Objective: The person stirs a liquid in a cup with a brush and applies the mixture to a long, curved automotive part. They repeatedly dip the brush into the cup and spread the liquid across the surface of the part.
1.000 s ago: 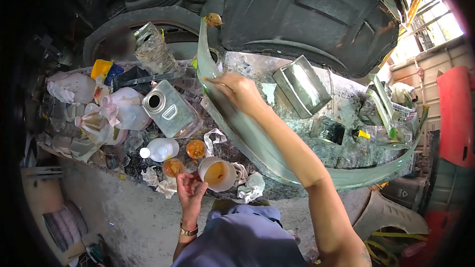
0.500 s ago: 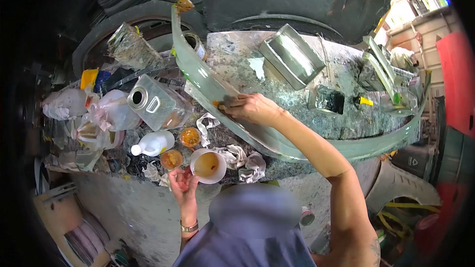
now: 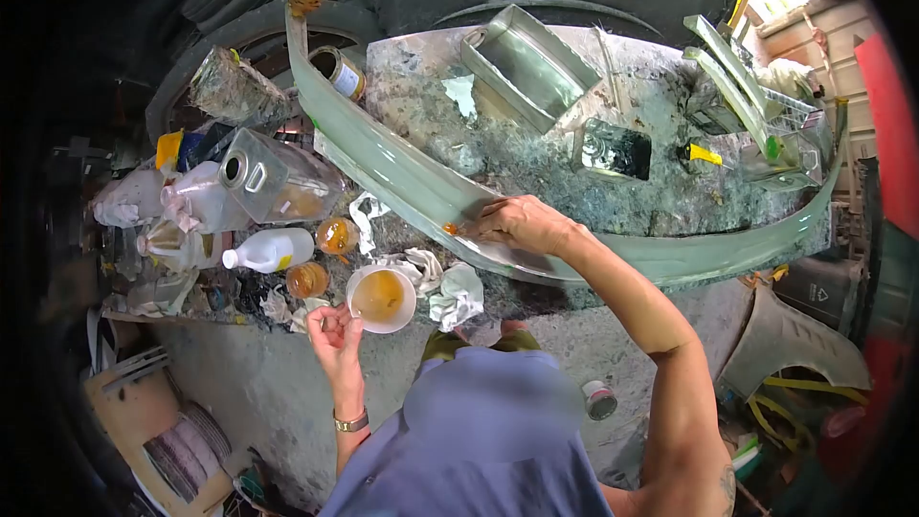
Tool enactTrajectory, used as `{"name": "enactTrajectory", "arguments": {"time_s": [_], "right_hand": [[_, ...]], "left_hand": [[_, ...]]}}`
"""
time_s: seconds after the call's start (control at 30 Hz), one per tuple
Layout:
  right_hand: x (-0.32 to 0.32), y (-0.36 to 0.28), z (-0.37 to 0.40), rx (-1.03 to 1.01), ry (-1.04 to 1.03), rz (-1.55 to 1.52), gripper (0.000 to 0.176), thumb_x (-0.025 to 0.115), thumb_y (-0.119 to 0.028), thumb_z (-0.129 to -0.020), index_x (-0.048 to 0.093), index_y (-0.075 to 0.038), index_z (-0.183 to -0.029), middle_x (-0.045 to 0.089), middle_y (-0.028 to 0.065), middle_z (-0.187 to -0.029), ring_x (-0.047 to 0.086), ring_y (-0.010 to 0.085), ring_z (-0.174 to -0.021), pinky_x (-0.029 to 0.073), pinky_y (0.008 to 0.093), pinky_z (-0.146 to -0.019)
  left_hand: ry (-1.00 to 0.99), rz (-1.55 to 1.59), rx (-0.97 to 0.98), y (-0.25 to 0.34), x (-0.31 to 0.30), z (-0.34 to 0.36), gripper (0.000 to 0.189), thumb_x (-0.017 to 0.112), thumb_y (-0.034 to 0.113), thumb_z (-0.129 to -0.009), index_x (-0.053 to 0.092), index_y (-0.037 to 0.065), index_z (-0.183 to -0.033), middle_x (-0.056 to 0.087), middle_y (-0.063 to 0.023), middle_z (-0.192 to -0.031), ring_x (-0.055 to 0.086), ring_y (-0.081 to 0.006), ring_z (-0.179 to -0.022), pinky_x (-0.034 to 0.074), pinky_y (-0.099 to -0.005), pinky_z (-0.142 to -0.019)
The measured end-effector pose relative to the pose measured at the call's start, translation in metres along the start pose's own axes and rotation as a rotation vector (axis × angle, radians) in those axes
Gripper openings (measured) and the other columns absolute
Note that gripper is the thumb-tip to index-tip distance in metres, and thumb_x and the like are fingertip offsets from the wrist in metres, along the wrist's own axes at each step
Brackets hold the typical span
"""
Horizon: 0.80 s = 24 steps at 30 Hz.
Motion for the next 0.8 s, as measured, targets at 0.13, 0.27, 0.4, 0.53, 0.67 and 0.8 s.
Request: {"name": "enactTrajectory", "arguments": {"time_s": [0.13,0.27,0.4,0.53,0.67,0.8], "right_hand": [[0.004,0.001,0.035,0.185,-0.071,-0.106,0.026,0.060,-0.020,-0.091,0.070,-0.015,-0.114,0.068,0.0073,-0.113,0.063,0.0274,-0.103,0.051,0.0383,-0.091],[0.023,0.013,0.072,0.120,0.025,-0.151,0.026,0.059,-0.023,-0.092,0.069,-0.013,-0.114,0.068,0.0074,-0.112,0.064,0.0288,-0.101,0.051,0.0387,-0.091],[0.042,0.018,0.109,0.119,0.082,-0.138,0.027,0.055,-0.027,-0.095,0.069,-0.015,-0.115,0.069,0.0088,-0.110,0.063,0.0300,-0.101,0.052,0.0393,-0.088],[0.030,0.012,0.120,0.112,0.112,-0.114,0.027,0.055,-0.025,-0.095,0.069,-0.011,-0.114,0.069,0.0101,-0.104,0.063,0.0315,-0.097,0.052,0.0395,-0.086],[-0.009,-0.010,0.065,0.077,0.195,0.019,0.030,0.055,-0.021,-0.092,0.065,-0.011,-0.119,0.067,0.0098,-0.101,0.063,0.0326,-0.095,0.054,0.0418,-0.083],[-0.010,-0.010,-0.003,-0.100,0.191,0.260,0.035,0.054,-0.012,-0.087,0.062,-0.011,-0.122,0.063,0.0087,-0.098,0.064,0.0266,-0.093,0.056,0.0383,-0.075]], "left_hand": [[0.035,0.029,-0.042,-0.005,0.023,0.025,0.044,0.072,0.000,-0.084,0.039,0.007,-0.112,0.057,-0.0139,-0.114,0.058,-0.0149,-0.104,0.046,-0.0289,-0.093],[0.020,-0.008,-0.004,-0.010,0.042,0.043,0.037,0.069,0.006,-0.089,0.041,0.009,-0.111,0.061,-0.0113,-0.114,0.057,-0.0128,-0.103,0.045,-0.0264,-0.087],[0.018,-0.015,0.012,-0.015,0.057,0.056,0.037,0.069,0.005,-0.088,0.041,0.008,-0.111,0.060,-0.0103,-0.113,0.056,-0.0116,-0.102,0.045,-0.0258,-0.087],[0.022,0.052,0.013,-0.022,0.066,0.064,0.041,0.070,0.000,-0.086,0.040,0.007,-0.112,0.058,-0.0116,-0.114,0.057,-0.0134,-0.103,0.046,-0.0276,-0.091],[0.032,0.070,0.009,-0.032,0.074,0.068,0.042,0.071,-0.001,-0.085,0.040,0.007,-0.112,0.058,-0.0114,-0.113,0.058,-0.0147,-0.105,0.047,-0.0282,-0.092],[0.010,0.075,0.001,-0.044,0.084,0.068,0.040,0.070,0.001,-0.086,0.040,0.007,-0.112,0.060,-0.0106,-0.113,0.060,-0.0152,-0.105,0.049,-0.0279,-0.090]]}}
Point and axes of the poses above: each hand's wrist, its own z-axis away from the middle knuckle, its own x-axis out of the palm, y = z × x, the point moved 1 cm from there along -z, towards the middle knuckle
